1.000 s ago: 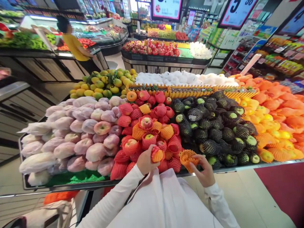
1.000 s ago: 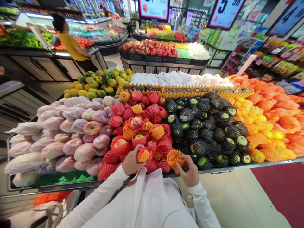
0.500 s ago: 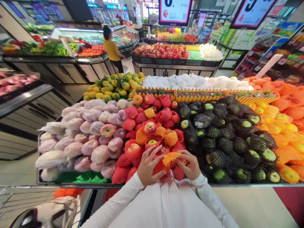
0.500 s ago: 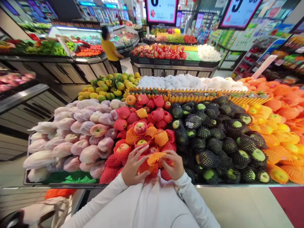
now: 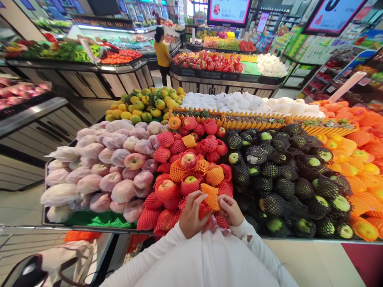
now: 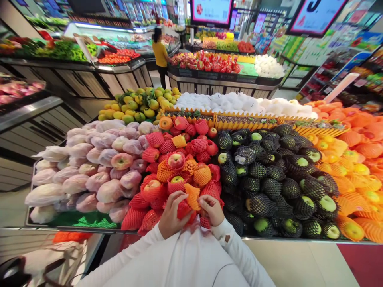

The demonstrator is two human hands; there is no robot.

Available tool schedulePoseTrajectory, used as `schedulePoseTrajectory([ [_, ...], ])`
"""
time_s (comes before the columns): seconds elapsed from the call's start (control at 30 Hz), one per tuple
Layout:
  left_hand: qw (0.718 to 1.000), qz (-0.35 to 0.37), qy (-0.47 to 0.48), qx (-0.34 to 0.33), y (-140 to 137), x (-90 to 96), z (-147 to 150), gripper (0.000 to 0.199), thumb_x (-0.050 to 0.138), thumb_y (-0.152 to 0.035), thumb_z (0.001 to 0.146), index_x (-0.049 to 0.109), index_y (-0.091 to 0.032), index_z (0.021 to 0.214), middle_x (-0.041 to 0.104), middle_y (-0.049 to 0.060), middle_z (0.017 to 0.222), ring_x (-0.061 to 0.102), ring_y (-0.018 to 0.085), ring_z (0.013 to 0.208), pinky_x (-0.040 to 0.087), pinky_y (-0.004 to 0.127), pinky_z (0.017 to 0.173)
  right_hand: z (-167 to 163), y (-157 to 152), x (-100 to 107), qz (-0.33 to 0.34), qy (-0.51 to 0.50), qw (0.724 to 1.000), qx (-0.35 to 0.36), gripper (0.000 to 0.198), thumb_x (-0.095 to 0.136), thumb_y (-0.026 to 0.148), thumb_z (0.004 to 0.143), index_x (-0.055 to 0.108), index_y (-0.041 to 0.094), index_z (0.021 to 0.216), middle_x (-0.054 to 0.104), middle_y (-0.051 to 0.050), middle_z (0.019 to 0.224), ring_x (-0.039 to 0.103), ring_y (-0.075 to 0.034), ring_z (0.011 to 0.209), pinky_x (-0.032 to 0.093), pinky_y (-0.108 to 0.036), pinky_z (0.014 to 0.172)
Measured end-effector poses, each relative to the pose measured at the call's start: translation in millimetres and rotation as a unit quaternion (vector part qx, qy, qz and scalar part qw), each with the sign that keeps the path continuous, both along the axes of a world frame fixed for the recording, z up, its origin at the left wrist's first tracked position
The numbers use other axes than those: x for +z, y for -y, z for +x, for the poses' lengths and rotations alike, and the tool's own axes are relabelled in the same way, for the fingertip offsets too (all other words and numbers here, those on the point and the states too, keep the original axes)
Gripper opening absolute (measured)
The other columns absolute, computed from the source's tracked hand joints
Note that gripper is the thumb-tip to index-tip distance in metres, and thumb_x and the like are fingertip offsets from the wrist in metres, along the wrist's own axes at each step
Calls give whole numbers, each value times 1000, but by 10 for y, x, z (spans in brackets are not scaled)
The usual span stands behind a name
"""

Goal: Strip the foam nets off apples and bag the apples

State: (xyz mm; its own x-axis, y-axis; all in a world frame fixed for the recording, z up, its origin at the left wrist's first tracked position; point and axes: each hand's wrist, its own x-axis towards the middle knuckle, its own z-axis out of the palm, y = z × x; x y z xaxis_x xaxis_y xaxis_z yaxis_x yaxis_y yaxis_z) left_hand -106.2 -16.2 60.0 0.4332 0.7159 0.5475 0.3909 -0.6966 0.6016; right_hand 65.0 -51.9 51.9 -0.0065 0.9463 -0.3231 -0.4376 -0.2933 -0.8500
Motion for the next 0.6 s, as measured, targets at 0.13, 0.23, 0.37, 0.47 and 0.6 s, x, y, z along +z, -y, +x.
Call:
schedulePoseTrajectory([
  [0.13, 992, -42, -21, -117, -19, -5, 34, 46, 61, -26, 85, 46, -17, 127, 58, 15, 120, 57, 24, 115, 52, 38, 96, -79, 20, 61, -23, -22, 998, 52, 53, 68, 69, 68, 56, 18, 64, 28, 12, 43, 16, -2, 35, 11, -18, 34],
  [0.23, 990, -39, -48, -130, -46, -41, 48, 35, 56, -20, 86, 54, -18, 121, 63, 13, 116, 61, 22, 109, 54, 35, 94, -132, 19, 25, -43, -18, 999, 15, 54, 70, 67, 67, 50, 19, 56, 30, 11, 42, 19, -2, 33, 13, -20, 34],
  [0.37, 997, -10, -42, -72, -55, -58, 51, 21, 48, -14, 90, 62, -19, 105, 70, 9, 99, 66, 18, 92, 56, 31, 83, -122, 37, -45, -34, -22, 997, -58, 43, 72, 58, 68, 58, 19, 56, 45, 6, 44, 37, -7, 37, 27, -22, 37],
  [0.47, 997, 2, 8, -77, -35, -23, 67, 16, 48, -13, 90, 62, -19, 95, 70, 6, 90, 66, 16, 84, 55, 27, 77, -107, 67, -102, -30, -17, 994, -104, 26, 80, 40, 60, 69, 20, 73, 62, 3, 56, 52, -10, 47, 41, -22, 47],
  [0.6, 979, 69, 45, -186, -19, -7, 122, 16, 45, -15, 93, 61, -18, 91, 71, 6, 88, 66, 13, 82, 52, 24, 76, -49, 66, -223, -11, 21, 991, -129, 32, 82, 27, 51, 71, 22, 81, 75, -1, 79, 67, -18, 69, 54, -28, 64],
])
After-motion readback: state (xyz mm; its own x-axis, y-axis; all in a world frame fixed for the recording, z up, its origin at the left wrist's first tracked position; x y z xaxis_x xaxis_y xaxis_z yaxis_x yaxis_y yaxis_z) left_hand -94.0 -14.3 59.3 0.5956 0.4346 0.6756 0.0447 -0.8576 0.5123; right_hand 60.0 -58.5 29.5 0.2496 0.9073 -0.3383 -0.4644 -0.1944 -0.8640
